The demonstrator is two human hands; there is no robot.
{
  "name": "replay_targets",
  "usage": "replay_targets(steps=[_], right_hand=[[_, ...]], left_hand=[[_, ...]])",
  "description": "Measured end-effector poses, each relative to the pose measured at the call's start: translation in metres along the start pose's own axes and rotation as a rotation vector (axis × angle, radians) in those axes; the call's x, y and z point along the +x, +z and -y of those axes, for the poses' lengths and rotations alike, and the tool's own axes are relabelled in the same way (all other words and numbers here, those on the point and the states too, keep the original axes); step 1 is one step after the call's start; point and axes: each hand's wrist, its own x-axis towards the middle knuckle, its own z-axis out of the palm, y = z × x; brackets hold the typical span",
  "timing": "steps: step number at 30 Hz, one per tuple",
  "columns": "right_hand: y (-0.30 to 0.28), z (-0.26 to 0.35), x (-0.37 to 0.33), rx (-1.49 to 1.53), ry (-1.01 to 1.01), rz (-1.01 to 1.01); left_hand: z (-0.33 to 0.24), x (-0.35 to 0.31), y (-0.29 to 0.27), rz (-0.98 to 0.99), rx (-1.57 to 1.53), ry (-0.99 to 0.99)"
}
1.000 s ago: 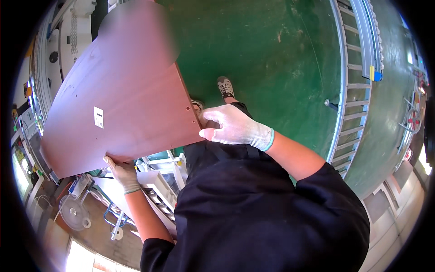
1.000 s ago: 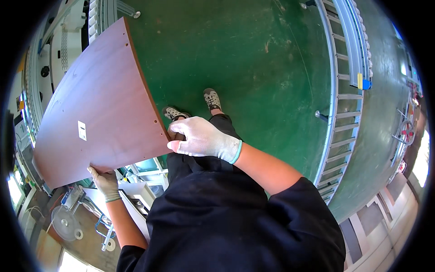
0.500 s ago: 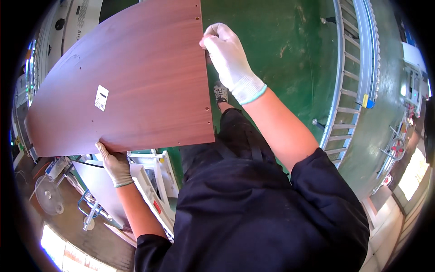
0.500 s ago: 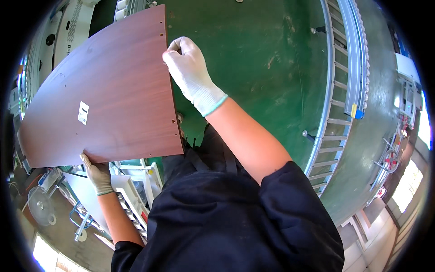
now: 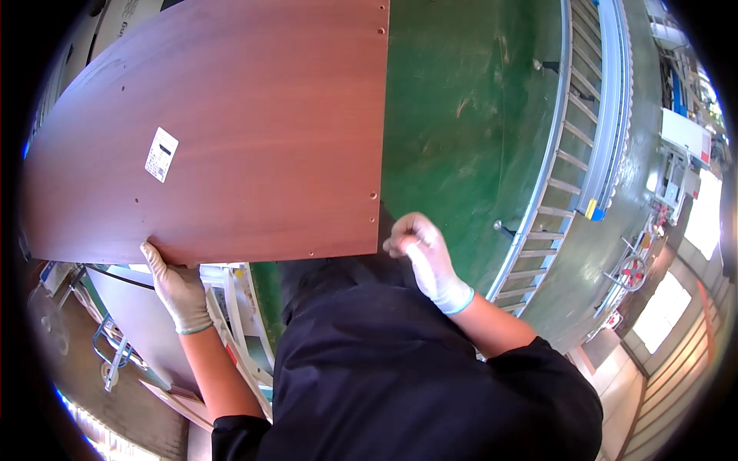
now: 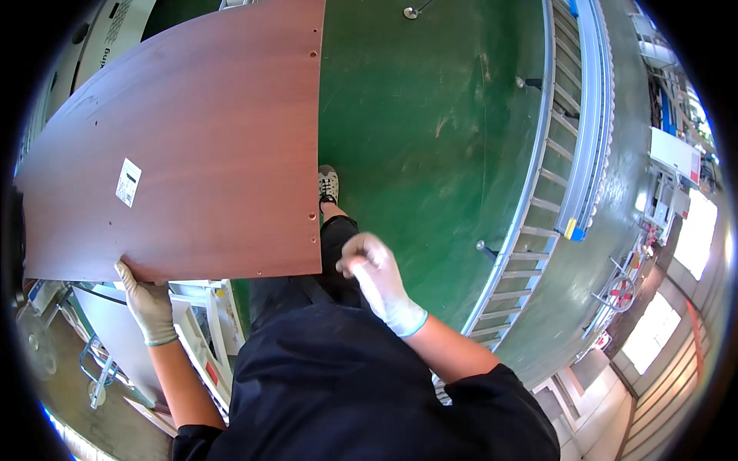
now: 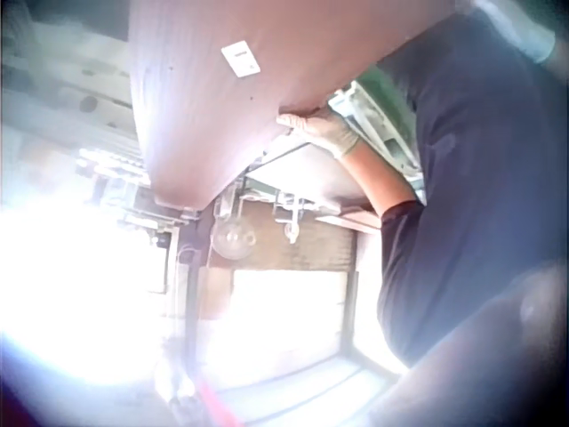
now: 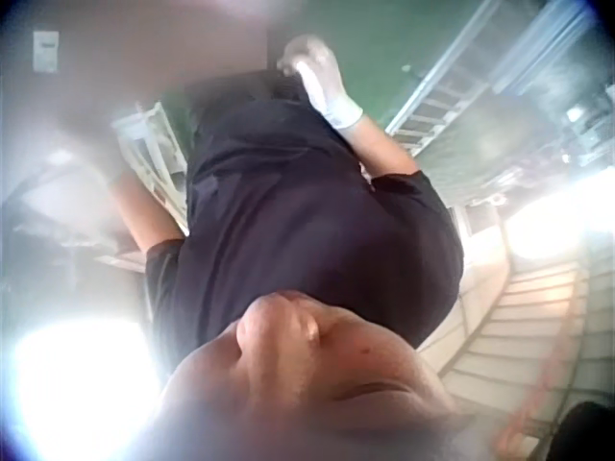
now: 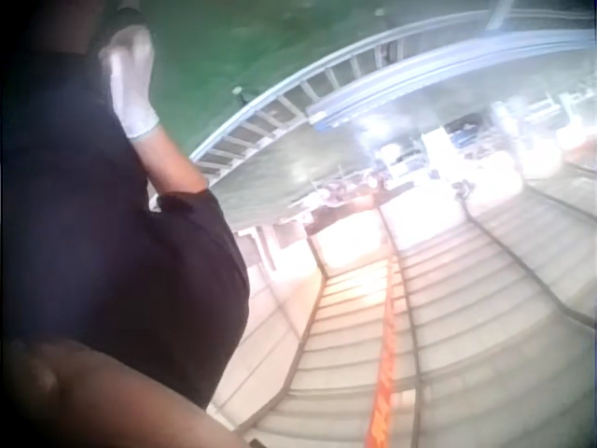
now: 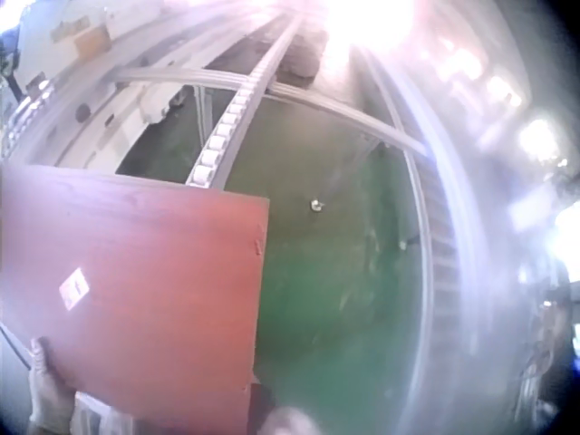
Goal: The person places a bottle onto an edge-banding machine, feeds wooden boards one at a time into the machine, and touches the edges of a board by hand.
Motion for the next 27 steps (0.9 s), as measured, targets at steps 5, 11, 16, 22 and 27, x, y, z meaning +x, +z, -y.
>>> replay_targets(steps=[5, 11, 16, 22, 27], right_hand=[[0.026, 0.055, 0.063, -0.042, -0.362, 0.062], [0.042, 0.129, 0.127, 0.088, -0.502, 0.044], [0.053, 0.154, 0.148, 0.078, -0.448, 0.074], [0.057, 0.218, 0.212, 0.191, -0.385, 0.035], [0.032, 0.217, 0.210, 0.656, -0.446, 0.269]], left_hand=[[0.000, 0.008, -0.019, 0.039, 0.069, -0.055], [-0.004, 0.007, -0.020, -0.055, 0.146, -0.098], [-0.012, 0.000, -0.020, 0.110, 0.111, -0.082], [-0.002, 0.000, -0.001, 0.086, 0.094, -0.019], [-0.002, 0.012, 0.007, 0.029, 0.108, 0.021]])
